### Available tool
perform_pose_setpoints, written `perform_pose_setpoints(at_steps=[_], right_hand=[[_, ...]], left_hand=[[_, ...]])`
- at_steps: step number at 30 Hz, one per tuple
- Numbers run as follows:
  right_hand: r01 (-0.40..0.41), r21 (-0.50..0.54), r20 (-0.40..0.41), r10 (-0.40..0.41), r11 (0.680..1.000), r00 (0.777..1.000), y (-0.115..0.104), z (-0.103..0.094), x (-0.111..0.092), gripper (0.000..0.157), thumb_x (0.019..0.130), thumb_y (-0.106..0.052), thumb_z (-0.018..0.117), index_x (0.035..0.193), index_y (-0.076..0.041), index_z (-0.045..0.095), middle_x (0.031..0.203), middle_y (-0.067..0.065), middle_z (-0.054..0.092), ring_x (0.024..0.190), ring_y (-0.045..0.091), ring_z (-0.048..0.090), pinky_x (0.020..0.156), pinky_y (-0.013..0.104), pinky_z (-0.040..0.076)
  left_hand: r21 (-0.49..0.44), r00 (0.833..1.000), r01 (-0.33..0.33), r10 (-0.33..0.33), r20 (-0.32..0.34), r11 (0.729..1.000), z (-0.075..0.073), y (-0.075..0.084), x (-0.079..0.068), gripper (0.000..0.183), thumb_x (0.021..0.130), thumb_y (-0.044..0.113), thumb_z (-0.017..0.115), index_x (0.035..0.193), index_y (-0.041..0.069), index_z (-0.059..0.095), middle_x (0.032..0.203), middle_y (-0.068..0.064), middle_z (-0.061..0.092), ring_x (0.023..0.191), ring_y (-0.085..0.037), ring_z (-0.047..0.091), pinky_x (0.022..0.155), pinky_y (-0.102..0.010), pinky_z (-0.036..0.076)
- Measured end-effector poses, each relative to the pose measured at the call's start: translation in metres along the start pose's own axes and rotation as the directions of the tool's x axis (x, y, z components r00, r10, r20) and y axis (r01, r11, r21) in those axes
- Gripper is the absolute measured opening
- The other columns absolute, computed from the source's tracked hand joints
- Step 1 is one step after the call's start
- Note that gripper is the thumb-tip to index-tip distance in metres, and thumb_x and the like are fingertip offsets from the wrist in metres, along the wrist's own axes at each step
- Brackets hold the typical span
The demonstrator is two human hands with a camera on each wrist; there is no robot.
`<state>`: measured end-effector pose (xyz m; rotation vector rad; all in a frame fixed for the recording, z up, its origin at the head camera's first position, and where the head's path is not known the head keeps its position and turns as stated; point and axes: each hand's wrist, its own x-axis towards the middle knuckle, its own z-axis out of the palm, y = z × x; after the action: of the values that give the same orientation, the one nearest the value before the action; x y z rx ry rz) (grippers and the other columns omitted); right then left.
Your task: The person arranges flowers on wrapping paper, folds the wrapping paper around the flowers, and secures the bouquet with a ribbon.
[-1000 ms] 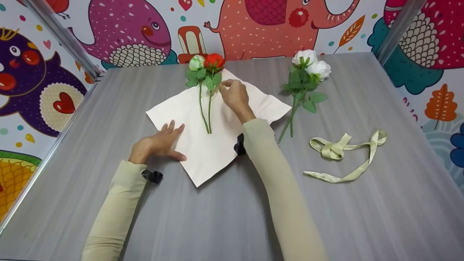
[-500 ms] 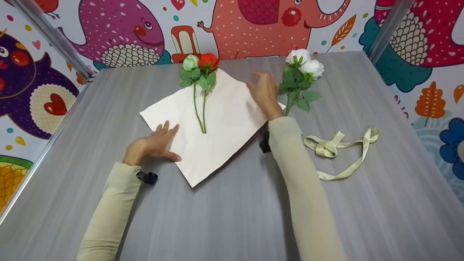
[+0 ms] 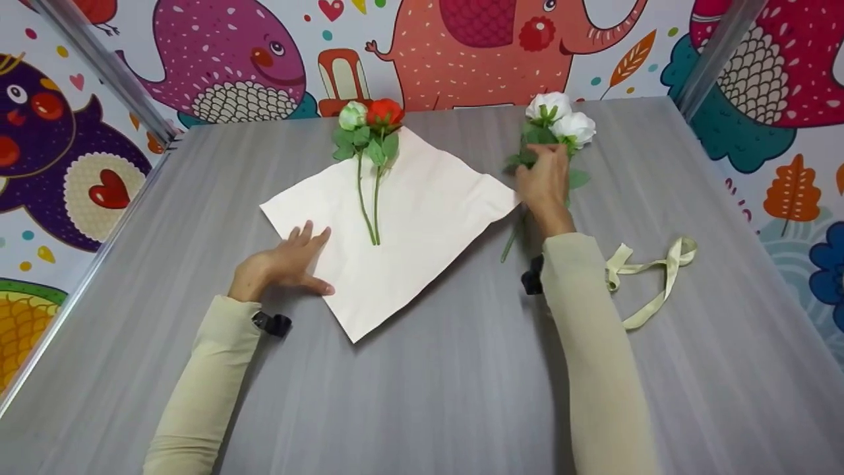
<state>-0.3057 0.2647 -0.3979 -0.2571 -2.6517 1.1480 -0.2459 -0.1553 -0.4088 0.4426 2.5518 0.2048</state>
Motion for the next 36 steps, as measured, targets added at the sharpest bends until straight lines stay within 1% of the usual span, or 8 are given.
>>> perform_pose_setpoints(at_steps=[6,12,22,25,27,32,34,36], right_hand=[[-0.091,-0.053,0.03,0.092,0.994,0.995,0.017,-0.007,-0.002,0.048,0.095,-0.014,0.061,0.14,0.002,0.055,0.145,0.033,0.041,0.135,0.048,0.04,0.113,0.056,0.034],[-0.161,-0.106,0.039,0.166,0.981,0.985,0.021,-0.009,-0.003,0.05,0.095,-0.019,0.063,0.139,0.001,0.056,0.138,0.029,0.057,0.129,0.045,0.052,0.106,0.055,0.041],[-0.243,-0.184,0.085,0.262,0.952,0.961,0.029,-0.011,-0.008,0.061,0.092,-0.033,0.066,0.142,0.0,0.053,0.145,0.028,0.051,0.134,0.049,0.046,0.107,0.058,0.039],[-0.255,-0.199,0.076,0.274,0.946,0.959,0.03,-0.01,-0.009,0.054,0.09,-0.037,0.069,0.128,0.001,0.063,0.132,0.027,0.06,0.119,0.045,0.056,0.093,0.054,0.046],[-0.265,-0.202,0.069,0.284,0.943,0.956,0.03,-0.01,-0.01,0.048,0.088,-0.04,0.071,0.114,0.001,0.068,0.113,0.021,0.067,0.102,0.038,0.059,0.077,0.046,0.047],[-0.302,-0.17,0.094,0.321,0.938,0.942,0.031,-0.008,-0.008,0.03,0.085,-0.041,0.076,0.071,-0.015,0.07,0.054,-0.012,0.06,0.059,0.015,0.057,0.053,0.031,0.04],[-0.312,-0.135,0.112,0.327,0.941,0.938,0.03,-0.008,-0.008,0.03,0.085,-0.037,0.076,0.064,-0.019,0.067,0.042,-0.017,0.054,0.048,0.007,0.056,0.049,0.028,0.042],[-0.316,-0.091,0.13,0.326,0.944,0.936,0.029,-0.007,-0.008,0.024,0.086,-0.032,0.076,0.071,-0.015,0.071,0.041,-0.017,0.056,0.044,0.003,0.058,0.048,0.026,0.045]], left_hand=[[-0.006,1.0,0.009,-0.008,0.007,1.0,0.002,0.0,0.001,0.117,0.084,0.053,0.076,0.161,0.004,0.003,0.163,-0.035,-0.01,0.151,-0.054,-0.005,0.123,-0.064,0.009],[-0.019,1.0,0.014,-0.014,0.008,1.0,0.003,0.0,0.0,0.117,0.084,0.052,0.076,0.161,0.005,0.002,0.163,-0.034,-0.011,0.152,-0.053,-0.006,0.123,-0.064,0.008],[-0.004,1.0,0.022,-0.022,0.016,1.0,0.001,0.001,0.0,0.117,0.084,0.053,0.075,0.161,0.007,0.001,0.163,-0.032,-0.012,0.152,-0.051,-0.008,0.124,-0.062,0.006],[0.001,1.0,0.019,-0.019,0.016,1.0,0.0,0.002,0.0,0.117,0.084,0.053,0.075,0.161,0.007,0.001,0.163,-0.033,-0.012,0.152,-0.052,-0.007,0.124,-0.062,0.007],[0.001,1.0,0.016,-0.016,0.019,1.0,0.0,0.002,0.0,0.117,0.084,0.053,0.075,0.161,0.006,0.001,0.163,-0.033,-0.012,0.152,-0.052,-0.008,0.124,-0.062,0.006],[-0.025,1.0,0.018,-0.017,0.026,1.0,-0.001,0.001,0.0,0.117,0.084,0.052,0.076,0.161,0.007,0.0,0.163,-0.032,-0.014,0.152,-0.051,-0.01,0.125,-0.062,0.005],[-0.033,1.0,0.018,-0.017,0.026,0.999,-0.001,0.001,0.001,0.118,0.084,0.052,0.076,0.161,0.007,0.0,0.163,-0.032,-0.014,0.152,-0.051,-0.01,0.125,-0.061,0.005],[-0.03,1.0,0.017,-0.016,0.024,0.999,0.0,0.001,0.001,0.118,0.084,0.052,0.076,0.161,0.007,0.0,0.163,-0.032,-0.014,0.152,-0.05,-0.01,0.125,-0.061,0.005]])
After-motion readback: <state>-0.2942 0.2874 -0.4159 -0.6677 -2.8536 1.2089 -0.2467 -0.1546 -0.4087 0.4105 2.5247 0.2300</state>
